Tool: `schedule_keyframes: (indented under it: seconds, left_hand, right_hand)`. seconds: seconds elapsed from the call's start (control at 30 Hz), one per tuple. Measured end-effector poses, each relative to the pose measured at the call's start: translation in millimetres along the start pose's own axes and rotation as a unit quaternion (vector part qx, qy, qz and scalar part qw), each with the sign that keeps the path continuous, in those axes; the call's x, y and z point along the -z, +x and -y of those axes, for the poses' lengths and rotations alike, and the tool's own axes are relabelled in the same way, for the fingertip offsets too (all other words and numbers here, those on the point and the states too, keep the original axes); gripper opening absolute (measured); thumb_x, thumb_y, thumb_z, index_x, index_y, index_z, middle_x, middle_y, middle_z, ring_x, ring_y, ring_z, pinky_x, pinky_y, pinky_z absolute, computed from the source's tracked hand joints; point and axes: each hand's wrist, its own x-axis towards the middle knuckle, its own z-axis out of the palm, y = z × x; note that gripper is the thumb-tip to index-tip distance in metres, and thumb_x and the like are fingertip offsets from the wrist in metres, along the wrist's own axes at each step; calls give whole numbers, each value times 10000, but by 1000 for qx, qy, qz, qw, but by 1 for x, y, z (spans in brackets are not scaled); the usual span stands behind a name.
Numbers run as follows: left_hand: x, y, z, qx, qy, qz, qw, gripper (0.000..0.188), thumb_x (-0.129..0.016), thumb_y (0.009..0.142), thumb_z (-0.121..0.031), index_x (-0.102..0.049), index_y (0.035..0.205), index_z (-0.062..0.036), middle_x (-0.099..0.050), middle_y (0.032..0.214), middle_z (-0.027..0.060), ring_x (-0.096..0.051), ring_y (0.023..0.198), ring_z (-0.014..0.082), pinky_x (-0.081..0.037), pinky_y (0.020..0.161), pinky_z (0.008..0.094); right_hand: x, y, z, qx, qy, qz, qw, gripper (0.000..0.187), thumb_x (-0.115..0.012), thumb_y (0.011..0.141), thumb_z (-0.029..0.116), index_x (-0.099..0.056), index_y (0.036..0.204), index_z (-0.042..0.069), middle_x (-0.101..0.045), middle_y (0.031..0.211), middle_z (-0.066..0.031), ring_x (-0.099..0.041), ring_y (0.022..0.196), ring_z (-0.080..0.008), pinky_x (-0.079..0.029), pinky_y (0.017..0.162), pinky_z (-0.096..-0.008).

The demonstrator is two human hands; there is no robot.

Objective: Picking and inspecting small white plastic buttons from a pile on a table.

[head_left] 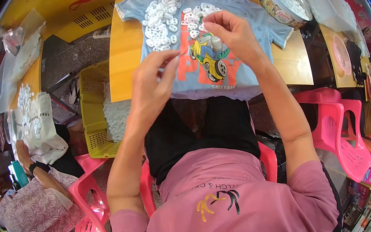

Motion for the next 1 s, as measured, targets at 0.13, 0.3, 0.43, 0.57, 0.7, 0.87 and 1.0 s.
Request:
schedule_keyframes:
  seconds: [0.13, 0.3, 0.43, 0.57, 0.7, 0.87, 1.0]
  left_hand:
    - [-31, 45, 16, -184, 174, -55, 966, 109, -621, 849, -85, -660, 926, -18, -631, 850, 119, -601, 826, 280, -480, 714, 363]
    - [-44, 87, 39, -259, 304, -73, 914, 92, -630, 810, -110, -665, 878, -59, -621, 846, 102, -570, 872, 297, -464, 760, 397]
    - [-46, 95, 45, -264, 362, -25, 894, 97, -633, 793, -110, -665, 877, -72, -610, 832, 97, -558, 849, 297, -456, 741, 390]
    - [-45, 99, 46, -261, 340, -12, 903, 88, -631, 783, -95, -654, 860, -61, -605, 826, 96, -553, 851, 297, -455, 747, 406]
    - [-43, 94, 28, -166, 213, 35, 962, 104, -653, 807, -104, -642, 888, -40, -644, 841, 101, -594, 811, 240, -467, 711, 342]
    - [-43, 68, 2, 58, -160, 136, 976, 189, -691, 865, -147, -620, 976, -12, -644, 836, 30, -537, 695, 78, -432, 640, 225]
    - [-45, 49, -12, 114, -265, 146, 946, 223, -696, 866, -176, -631, 999, -8, -646, 858, 20, -553, 779, 66, -425, 661, 209]
  right_hand:
    - [5, -18, -4, 57, -164, 13, 985, 167, -655, 889, 142, -672, 997, 16, -658, 859, -19, -556, 722, -77, -442, 610, -244]
    - [7, -32, -6, 167, -303, -1, 938, 138, -668, 852, 77, -673, 975, 13, -646, 879, -79, -582, 685, -169, -461, 603, -285]
    - [15, -45, -2, 159, -288, -17, 944, 130, -669, 850, 56, -672, 971, 12, -647, 897, -78, -570, 676, -147, -452, 593, -269]
    - [17, -53, -4, 171, -266, -26, 948, 128, -670, 848, 46, -672, 971, 12, -639, 891, -69, -552, 650, -129, -442, 584, -257]
    - [16, -58, 0, 128, -217, -28, 967, 140, -669, 856, 53, -676, 991, 13, -627, 857, -49, -559, 682, -89, -447, 597, -235]
    - [10, -56, 9, 59, -69, -53, 994, 189, -648, 902, 88, -657, 1069, 0, -640, 882, -16, -579, 776, -55, -472, 663, -203]
    - [8, -56, 10, 47, 60, -35, 996, 217, -632, 926, 100, -633, 1108, -18, -651, 932, -14, -588, 822, -55, -485, 709, -193]
